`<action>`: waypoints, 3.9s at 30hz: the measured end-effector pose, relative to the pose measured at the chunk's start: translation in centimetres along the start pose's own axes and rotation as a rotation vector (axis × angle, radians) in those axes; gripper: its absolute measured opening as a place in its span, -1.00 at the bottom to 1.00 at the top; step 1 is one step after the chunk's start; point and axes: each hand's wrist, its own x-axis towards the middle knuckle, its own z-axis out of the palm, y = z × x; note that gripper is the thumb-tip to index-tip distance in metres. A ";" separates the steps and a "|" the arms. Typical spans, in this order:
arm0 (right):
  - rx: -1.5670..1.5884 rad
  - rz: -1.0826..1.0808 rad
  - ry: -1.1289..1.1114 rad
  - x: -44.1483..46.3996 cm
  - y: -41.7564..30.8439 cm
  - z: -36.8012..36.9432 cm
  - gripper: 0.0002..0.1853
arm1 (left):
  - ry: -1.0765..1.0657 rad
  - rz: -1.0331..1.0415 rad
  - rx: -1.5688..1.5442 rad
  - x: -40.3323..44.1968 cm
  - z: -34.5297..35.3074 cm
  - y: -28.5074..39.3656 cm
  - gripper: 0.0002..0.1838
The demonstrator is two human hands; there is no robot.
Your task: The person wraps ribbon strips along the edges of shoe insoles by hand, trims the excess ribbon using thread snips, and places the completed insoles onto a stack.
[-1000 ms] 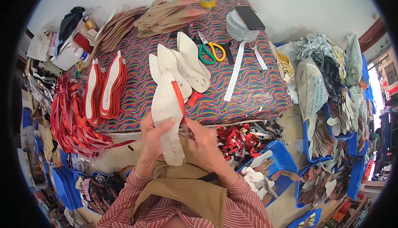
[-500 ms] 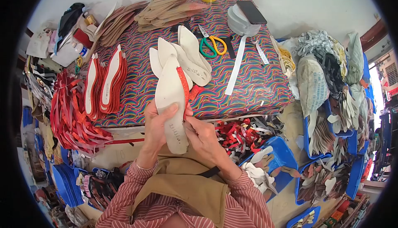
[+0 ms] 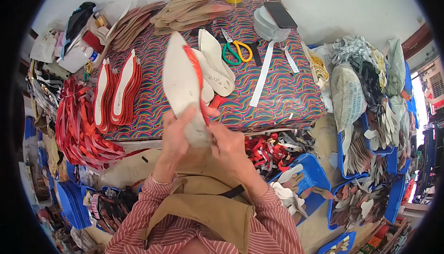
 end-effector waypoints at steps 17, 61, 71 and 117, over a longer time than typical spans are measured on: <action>0.597 0.293 0.039 4.1 0.4 -1.6 -0.97 | -0.251 -0.196 0.069 -1.8 -0.8 -1.2 -0.73; 0.267 0.385 -0.050 3.6 -1.2 -6.0 -0.90 | -0.358 0.260 0.582 -5.5 -3.2 2.2 -0.54; 0.284 0.233 -0.426 3.5 -1.3 -4.3 -0.77 | -0.802 -0.082 1.747 0.6 -4.0 7.9 -0.71; 0.647 0.369 -0.071 -0.8 -2.6 -2.2 -0.97 | -0.632 -0.036 -0.668 0.2 -1.8 0.8 -0.79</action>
